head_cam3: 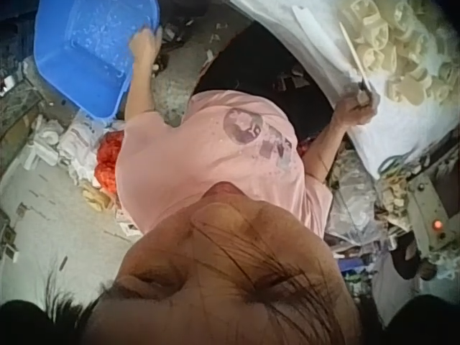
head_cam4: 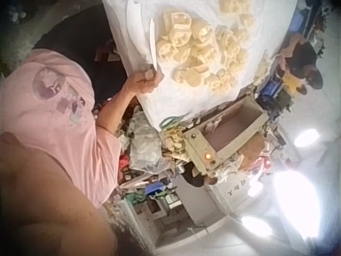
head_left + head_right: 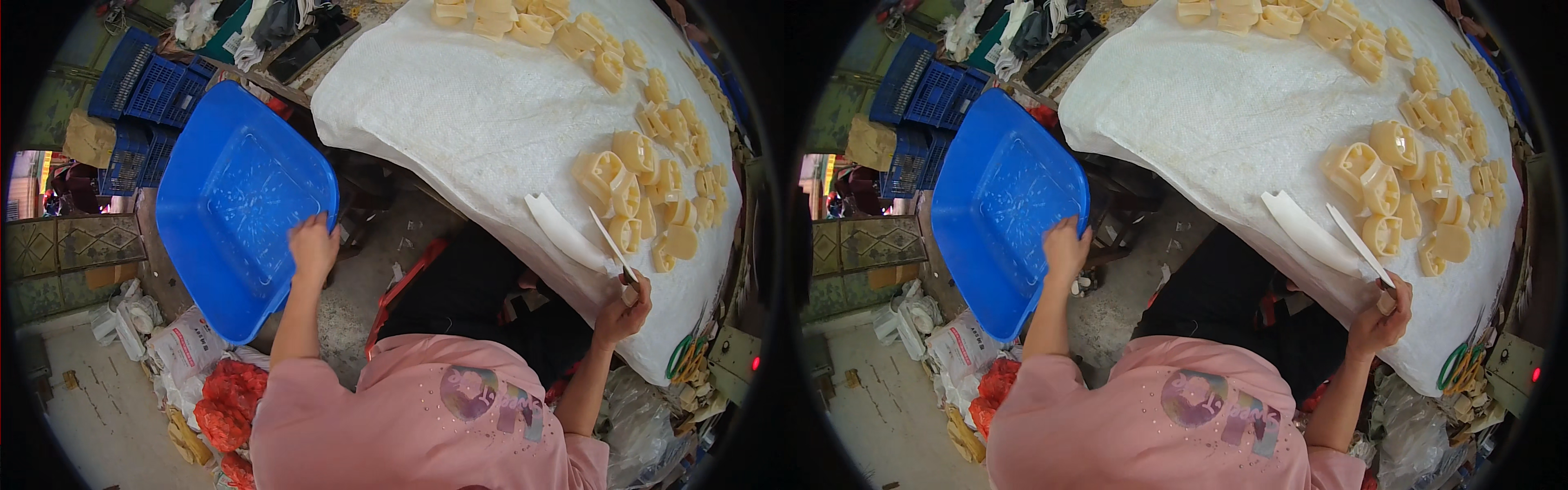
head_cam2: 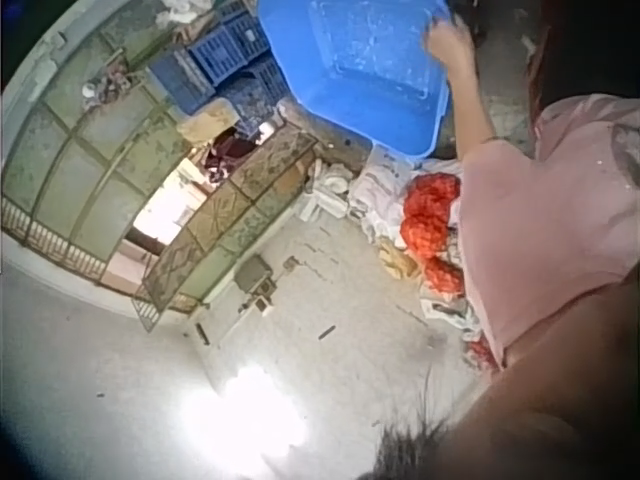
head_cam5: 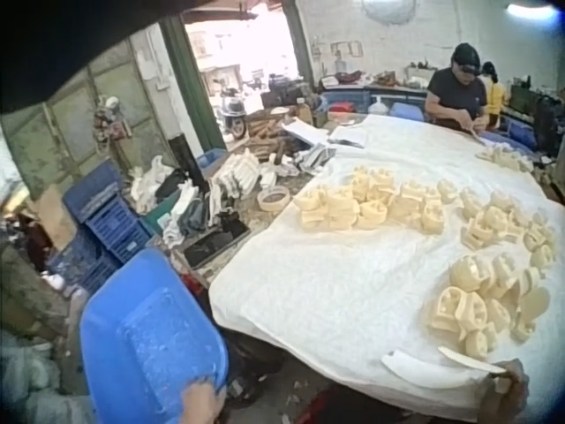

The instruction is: The recorder is applying adhesive and manual pressure to assemble shoe heel or toe components.

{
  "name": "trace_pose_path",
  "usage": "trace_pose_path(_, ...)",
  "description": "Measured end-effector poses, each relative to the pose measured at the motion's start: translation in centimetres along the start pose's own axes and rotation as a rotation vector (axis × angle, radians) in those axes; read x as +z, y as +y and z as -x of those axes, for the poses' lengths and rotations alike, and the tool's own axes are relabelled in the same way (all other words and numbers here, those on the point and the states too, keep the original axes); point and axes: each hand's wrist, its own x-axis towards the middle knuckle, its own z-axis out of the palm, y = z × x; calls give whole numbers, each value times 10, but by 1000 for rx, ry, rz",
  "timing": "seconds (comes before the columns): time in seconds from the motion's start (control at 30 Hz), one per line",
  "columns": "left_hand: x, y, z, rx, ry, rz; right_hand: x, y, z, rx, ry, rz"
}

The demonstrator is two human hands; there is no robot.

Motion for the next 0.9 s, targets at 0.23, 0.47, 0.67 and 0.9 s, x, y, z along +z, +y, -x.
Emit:
trace_pose_path(0.23, 14, 50, -25, 195, 47, 241, -9, -5, -2, -52, 17, 10)
trace_pose_path(0.47, -21, 103, -7, 231, 236, 269, -9, -29, -14, -130, 33, 43)
trace_pose_path(0.67, -81, 209, 14, 409, -826, 1705, -2, -57, -20, -230, 28, -48)
trace_pose_path(0.9, -92, 261, 9, 307, -919, 1894, -23, -66, -24, -238, -211, 157)
